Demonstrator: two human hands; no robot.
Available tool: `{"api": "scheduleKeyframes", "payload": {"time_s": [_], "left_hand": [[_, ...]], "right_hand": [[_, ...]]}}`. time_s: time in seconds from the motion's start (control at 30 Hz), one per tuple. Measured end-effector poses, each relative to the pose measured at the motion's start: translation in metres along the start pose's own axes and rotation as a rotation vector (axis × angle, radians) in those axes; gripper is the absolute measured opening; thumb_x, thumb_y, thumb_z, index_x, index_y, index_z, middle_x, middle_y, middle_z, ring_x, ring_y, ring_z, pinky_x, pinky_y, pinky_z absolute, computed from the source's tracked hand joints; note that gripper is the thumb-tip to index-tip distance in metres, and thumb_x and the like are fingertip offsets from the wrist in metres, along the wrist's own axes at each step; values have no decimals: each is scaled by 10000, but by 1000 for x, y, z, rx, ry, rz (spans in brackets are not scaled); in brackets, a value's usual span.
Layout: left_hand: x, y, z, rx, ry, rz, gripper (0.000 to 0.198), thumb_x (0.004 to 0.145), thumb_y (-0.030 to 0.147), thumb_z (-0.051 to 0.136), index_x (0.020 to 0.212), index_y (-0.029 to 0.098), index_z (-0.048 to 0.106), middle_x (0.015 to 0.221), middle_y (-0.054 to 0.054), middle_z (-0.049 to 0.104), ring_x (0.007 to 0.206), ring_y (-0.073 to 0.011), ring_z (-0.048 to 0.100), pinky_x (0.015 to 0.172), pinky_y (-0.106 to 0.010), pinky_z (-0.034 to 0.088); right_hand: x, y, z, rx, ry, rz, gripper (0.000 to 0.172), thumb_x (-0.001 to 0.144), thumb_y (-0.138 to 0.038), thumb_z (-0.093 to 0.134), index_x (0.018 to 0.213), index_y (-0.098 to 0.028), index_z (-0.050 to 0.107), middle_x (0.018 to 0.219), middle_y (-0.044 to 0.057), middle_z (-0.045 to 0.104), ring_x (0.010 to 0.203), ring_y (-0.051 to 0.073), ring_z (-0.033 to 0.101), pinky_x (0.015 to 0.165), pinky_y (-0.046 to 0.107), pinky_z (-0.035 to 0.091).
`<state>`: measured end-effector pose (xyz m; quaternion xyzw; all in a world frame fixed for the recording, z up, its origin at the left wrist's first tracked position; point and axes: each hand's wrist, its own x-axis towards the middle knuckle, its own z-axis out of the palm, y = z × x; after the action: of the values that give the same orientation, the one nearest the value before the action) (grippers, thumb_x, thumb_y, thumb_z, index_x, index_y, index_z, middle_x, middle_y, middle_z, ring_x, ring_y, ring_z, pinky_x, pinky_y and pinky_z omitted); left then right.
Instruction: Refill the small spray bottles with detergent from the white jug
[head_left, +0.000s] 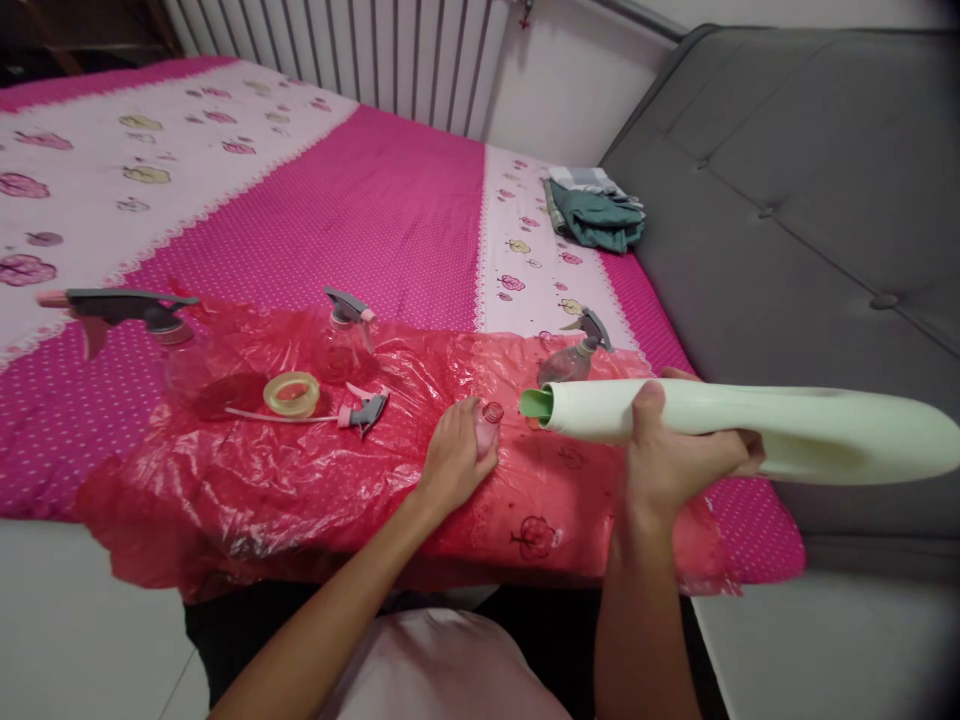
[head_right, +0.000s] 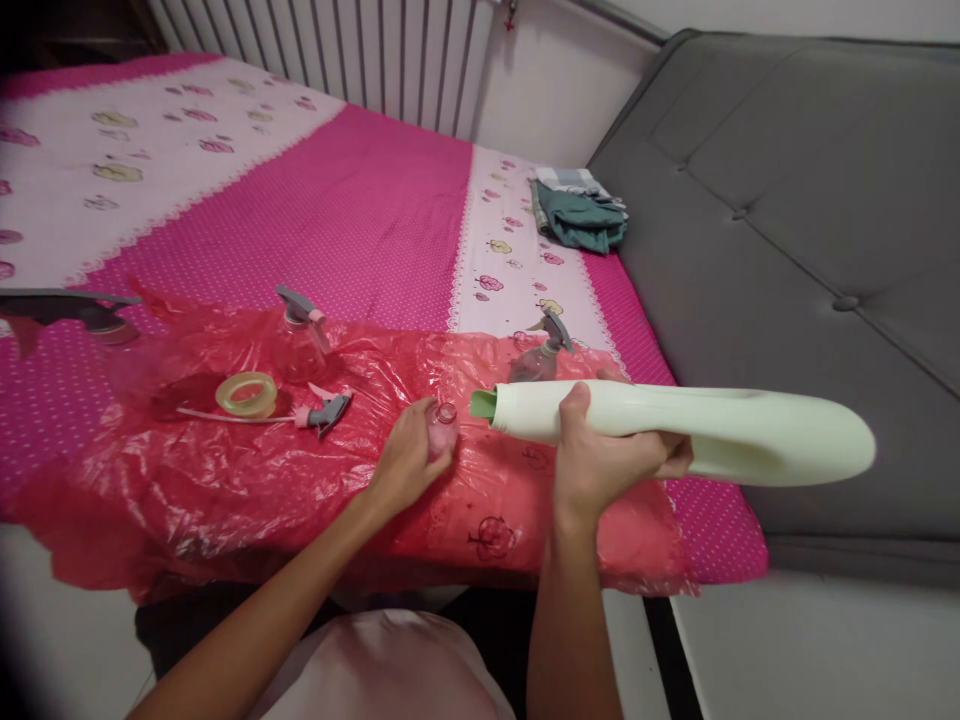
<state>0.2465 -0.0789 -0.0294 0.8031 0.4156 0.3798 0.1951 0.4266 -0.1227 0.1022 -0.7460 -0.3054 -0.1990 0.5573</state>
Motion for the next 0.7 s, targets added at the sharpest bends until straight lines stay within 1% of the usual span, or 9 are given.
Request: {"api": "scheduleKeyframes", "payload": {"time_s": [0.1,0.2,0.3,0.43,0.57,0.7], "left_hand": [[0,0,-1,0,-1,-1,543,937,255,605,1420,177,369,1272,-174,613,1187,-346,638,1039,-545,549],[0,-1,-1,-4,-3,-3,541,934,256,604,1419,180,375,1262,-173,620,1176,-344,643,1016,-538,559],[0,-1,-1,-8,-6,-1,537,932,259,602,1415,175,383,1254,-175,627,1170,-345,645,1002,-538,564],[0,0,-1,-10,-2,-2,538,929,248,603,1414,155,387,1268,-189,621,1181,-353,640,1015,-549,557],[0,0,0,-15,5,-8,540,929,240,609,1417,160,394,1264,-183,621,1180,-347,641,1020,-544,555],[0,1,1,-18,10,-13,534,936,253,610,1418,180,394,1270,-168,617,1189,-342,641,1024,-536,557]], "right_hand": [[1,0,0,-2,8,-5,473,792,-561,601,1003,-145,677,965,86,720,1099,323,605,1231,606,234],[1,0,-1,-32,14,-21,466,815,-571,596,994,-151,690,983,91,717,1137,329,589,1223,619,254],[1,0,-1,-30,23,-29,463,820,-582,607,963,-153,710,998,100,711,1181,335,566,1221,602,284],[1,2,-1,-19,7,-25,464,832,-558,619,1017,-138,689,1017,109,700,1167,320,573,1214,575,321],[0,5,1,-63,-24,-19,428,864,-531,604,1031,-140,654,976,103,691,1156,312,576,1228,585,286],[-2,8,3,-50,-21,-8,405,832,-532,617,972,-155,664,992,107,700,1135,313,584,1246,564,265]]}}
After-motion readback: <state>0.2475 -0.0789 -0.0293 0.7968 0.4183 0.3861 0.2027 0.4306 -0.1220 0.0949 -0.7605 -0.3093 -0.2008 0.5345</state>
